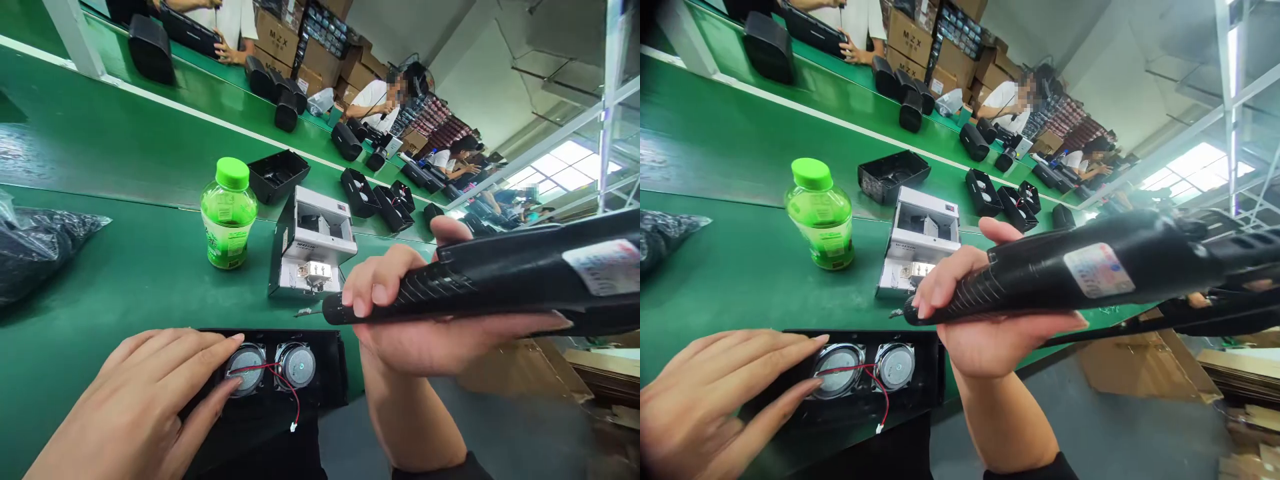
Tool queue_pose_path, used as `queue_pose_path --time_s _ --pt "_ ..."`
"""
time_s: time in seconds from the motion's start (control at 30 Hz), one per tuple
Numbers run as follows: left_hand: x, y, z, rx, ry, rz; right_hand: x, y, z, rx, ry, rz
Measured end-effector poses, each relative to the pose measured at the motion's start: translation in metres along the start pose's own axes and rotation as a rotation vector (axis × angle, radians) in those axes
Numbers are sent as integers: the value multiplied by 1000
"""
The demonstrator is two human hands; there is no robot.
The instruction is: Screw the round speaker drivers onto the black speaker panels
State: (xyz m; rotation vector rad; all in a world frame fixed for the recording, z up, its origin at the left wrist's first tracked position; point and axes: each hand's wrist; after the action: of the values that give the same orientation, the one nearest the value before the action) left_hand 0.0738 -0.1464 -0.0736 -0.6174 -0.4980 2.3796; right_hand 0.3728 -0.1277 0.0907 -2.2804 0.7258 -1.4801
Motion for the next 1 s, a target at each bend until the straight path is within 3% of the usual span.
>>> queue_pose_path --time_s 0.13,0.3,0.47,0.57,0.7,1.0 --pt "4 4 3 -32 -73 100 2 9 -23 23 -61 -121" --pt "16 36 8 87 166 256 -16 13 -40 113 -218 -333" --pt "18 51 -9 155 229 168 -35 14 -50 219 -190 -474" --pt "17 46 -18 116 206 118 -49 17 -52 241 -181 -485" --pt "16 40 -17 117 227 99 -62 21 -49 232 -198 -456" --pt "12 38 -13 157 295 153 -70 23 -55 163 -88 -399"
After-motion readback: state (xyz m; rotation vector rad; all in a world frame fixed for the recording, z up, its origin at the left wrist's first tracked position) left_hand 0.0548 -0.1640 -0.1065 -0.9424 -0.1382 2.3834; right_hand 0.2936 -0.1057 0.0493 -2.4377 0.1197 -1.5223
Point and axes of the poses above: each hand's wrist, its own y-axis away from the middle knuckle, its own z-axis out of the back of the hand, x = y × z, and after that the axes turned 12 degrees about -y, right-handed
